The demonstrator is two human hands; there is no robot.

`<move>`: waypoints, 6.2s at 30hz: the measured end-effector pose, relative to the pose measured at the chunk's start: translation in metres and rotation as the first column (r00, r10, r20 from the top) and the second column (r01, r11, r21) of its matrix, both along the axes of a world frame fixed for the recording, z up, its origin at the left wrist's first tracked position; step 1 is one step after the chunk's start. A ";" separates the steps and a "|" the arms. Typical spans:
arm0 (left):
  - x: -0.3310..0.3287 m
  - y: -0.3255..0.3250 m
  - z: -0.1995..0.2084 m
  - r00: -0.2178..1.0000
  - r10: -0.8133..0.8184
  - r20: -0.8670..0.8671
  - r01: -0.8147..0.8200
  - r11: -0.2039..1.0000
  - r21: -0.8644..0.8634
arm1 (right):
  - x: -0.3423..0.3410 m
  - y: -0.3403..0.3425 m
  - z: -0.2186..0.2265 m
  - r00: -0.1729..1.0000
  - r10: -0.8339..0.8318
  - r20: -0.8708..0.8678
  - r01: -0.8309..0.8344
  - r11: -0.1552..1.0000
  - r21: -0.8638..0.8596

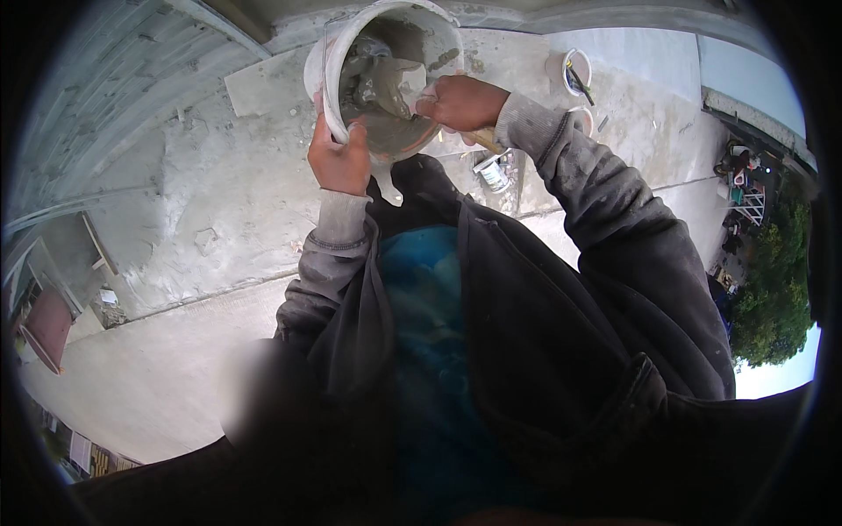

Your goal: The person scoops plaster from a bucket with a trowel and applies it to a concrete ceiling, smoothing the surface. The person repeatedly dips the trowel into the bucket and spreads the plaster across the ceiling area.

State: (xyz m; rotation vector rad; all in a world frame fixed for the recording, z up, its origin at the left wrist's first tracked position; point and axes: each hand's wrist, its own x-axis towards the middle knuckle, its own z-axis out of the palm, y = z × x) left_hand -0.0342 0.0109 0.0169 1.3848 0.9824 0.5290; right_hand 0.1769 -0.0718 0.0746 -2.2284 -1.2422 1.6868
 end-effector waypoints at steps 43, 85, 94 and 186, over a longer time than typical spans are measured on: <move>0.021 0.063 0.031 0.839 0.502 0.208 -0.324 0.770 -0.550 | -0.027 -0.110 0.034 0.899 -0.418 -0.133 0.404 0.672 0.621; 0.067 0.031 0.082 0.786 0.394 0.476 -0.462 0.887 0.028 | 0.047 0.016 0.089 0.187 -0.344 0.920 -0.488 0.781 0.391; 0.119 0.081 0.139 0.678 0.519 0.521 -0.447 0.853 -0.268 | 0.154 0.059 0.190 0.375 -0.423 0.825 -0.696 0.459 0.552; 0.088 0.109 0.132 0.670 0.592 0.449 -0.527 0.804 -0.274 | 0.140 0.289 0.272 0.141 -0.450 0.882 -0.772 0.508 0.383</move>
